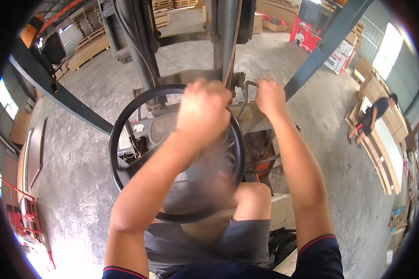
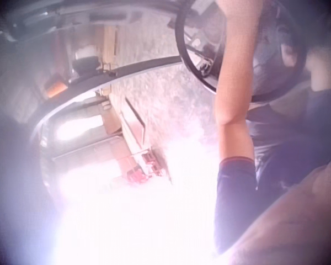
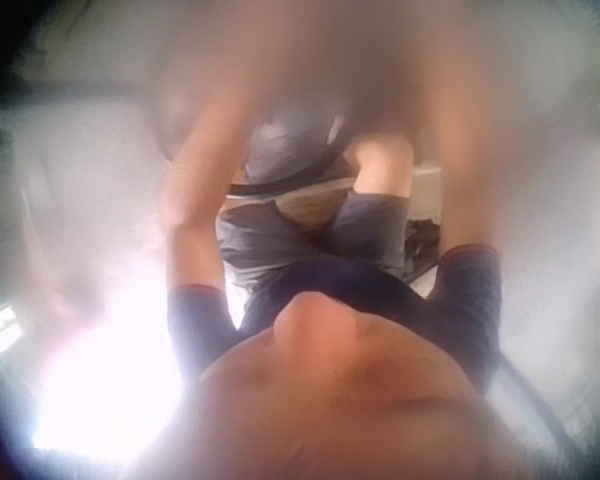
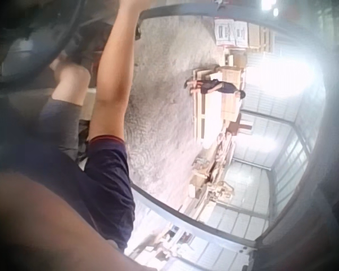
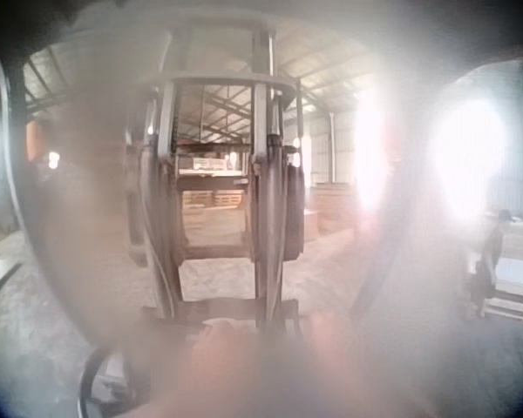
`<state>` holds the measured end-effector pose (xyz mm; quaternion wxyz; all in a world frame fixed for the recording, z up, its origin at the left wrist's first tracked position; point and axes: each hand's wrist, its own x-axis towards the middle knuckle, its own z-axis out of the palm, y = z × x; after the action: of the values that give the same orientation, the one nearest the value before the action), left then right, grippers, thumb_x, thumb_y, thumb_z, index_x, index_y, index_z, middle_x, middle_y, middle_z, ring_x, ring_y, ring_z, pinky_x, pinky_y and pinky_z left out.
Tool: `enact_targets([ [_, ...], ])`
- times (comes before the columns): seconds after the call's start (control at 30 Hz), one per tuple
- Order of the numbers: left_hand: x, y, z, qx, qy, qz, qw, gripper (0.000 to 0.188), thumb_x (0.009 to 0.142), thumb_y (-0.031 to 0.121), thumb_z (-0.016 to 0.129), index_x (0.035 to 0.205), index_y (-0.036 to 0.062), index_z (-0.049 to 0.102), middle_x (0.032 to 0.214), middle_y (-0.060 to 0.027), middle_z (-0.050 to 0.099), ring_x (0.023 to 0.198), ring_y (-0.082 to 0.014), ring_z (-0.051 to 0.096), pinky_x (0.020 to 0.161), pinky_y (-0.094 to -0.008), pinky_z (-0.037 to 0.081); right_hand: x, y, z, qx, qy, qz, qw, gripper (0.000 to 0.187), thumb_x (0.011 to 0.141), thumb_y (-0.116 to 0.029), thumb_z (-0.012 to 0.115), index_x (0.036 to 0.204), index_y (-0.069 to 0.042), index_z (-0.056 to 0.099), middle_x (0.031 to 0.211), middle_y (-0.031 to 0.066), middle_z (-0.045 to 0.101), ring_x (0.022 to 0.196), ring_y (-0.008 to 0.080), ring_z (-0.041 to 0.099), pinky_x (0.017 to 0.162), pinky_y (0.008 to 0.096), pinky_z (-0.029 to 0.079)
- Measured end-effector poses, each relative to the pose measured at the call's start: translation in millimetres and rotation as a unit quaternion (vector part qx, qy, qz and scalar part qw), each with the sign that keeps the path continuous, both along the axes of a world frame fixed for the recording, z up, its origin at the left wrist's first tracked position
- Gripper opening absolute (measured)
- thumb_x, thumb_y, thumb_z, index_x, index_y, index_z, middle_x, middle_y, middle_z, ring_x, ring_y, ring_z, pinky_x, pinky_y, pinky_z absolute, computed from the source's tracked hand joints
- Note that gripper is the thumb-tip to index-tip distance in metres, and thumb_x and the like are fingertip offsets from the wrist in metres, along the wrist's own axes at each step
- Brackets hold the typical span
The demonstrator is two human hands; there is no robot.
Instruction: The person operates a forklift by manipulating the steering wheel and levers to lift and transport stacks of wood through a warehouse.
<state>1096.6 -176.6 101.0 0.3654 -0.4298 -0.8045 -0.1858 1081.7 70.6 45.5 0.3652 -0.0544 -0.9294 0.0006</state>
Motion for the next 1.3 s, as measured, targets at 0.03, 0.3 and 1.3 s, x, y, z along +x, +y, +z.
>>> enact_targets([
  [0.03, 1.9, 12.9, -2.3, -0.024, -0.009, -0.02, 0.999, 0.004, 0.066, 0.007, 0.063, 0.065, 0.0083, 0.059, 0.077, -0.0099, 0.062, 0.082, -0.032, 0.06, 0.076, -0.0438, 0.05, -12.8, 8.7, -1.1, 0.003, 0.007, 0.003, 1.0, 0.02, 0.074, -0.004, 0.069, 0.093, -0.008, 0.072, 0.093, 0.017, 0.068, 0.082, 0.0369, 0.07, 0.073, 0.045, 0.058],
  [0.3, 15.9, 2.8, -59.2, -0.072, -0.048, -0.145, 0.986, 0.014, 0.059, 0.02, 0.067, 0.07, 0.0134, 0.06, 0.071, -0.0014, 0.047, 0.069, -0.0211, 0.047, 0.059, -0.0347, 0.04, -133.5, 11.0, -11.3, -0.018, 0.035, 0.045, 0.998, 0.011, 0.075, -0.005, 0.068, 0.085, -0.007, 0.069, 0.088, 0.0161, 0.066, 0.077, 0.0359, 0.069, 0.069, 0.0454, 0.057],
  [1.3, -276.0, -135.5, -44.3, 0.057, -0.053, 0.227, 0.971, 0.014, 0.065, -0.006, 0.06, 0.076, 0.002, 0.055, 0.076, -0.0137, 0.055, 0.072, -0.034, 0.055, 0.065, -0.0435, 0.045, -449.2, 45.9, -9.0, -0.013, 0.005, 0.078, 0.997, 0.007, 0.079, -0.006, 0.067, 0.085, -0.009, 0.07, 0.091, 0.0159, 0.067, 0.081, 0.0373, 0.069, 0.07, 0.0475, 0.056],
])
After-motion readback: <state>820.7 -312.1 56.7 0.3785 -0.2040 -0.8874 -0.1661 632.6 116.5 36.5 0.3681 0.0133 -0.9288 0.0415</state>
